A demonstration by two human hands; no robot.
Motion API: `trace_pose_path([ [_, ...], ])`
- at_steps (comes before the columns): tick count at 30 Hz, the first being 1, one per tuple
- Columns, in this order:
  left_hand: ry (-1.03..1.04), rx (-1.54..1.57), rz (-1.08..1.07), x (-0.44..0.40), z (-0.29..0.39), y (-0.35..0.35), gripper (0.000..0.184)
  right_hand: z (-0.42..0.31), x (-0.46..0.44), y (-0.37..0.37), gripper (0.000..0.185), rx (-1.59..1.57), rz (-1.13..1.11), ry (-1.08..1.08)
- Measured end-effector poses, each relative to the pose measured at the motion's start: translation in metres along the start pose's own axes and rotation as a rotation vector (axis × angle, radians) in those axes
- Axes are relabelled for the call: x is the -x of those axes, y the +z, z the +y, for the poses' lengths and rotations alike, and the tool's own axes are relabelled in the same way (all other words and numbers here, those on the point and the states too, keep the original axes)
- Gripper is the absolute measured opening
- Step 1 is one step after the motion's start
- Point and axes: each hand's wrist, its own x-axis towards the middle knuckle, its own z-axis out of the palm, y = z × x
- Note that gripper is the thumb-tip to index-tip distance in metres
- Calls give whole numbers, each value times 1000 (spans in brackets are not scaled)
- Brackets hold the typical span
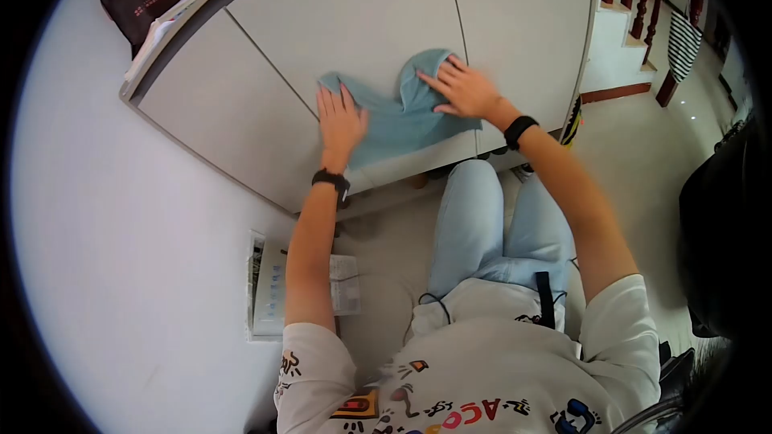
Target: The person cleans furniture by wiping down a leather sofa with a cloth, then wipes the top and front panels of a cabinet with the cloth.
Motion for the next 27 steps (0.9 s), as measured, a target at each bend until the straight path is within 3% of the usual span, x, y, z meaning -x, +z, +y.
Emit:
trace_pose_path([
  [4, -62, 62, -66, 26, 43, 15, 70, -16, 10, 14, 69, 226, 19, -63],
  [7, -156, 149, 160, 11, 65, 20, 75, -17, 15, 20, 65, 271, 20, -48],
  [14, -395, 223, 476, -46, 78, 14, 77, 0, 1, 8, 74, 133, 163, 56],
  [16, -478, 296, 541, -60, 66, 11, 76, 12, -19, -10, 77, 111, 283, 90],
  [19, -497, 260, 629, -79, 35, -7, 79, 25, -49, -45, 66, -4, 178, 250],
  [24, -530, 264, 591, -117, -21, -69, 81, 36, -129, -98, 74, 154, 537, 29],
  [27, -481, 123, 611, -131, -67, -101, 81, 19, -167, -124, 72, 166, 505, -74],
])
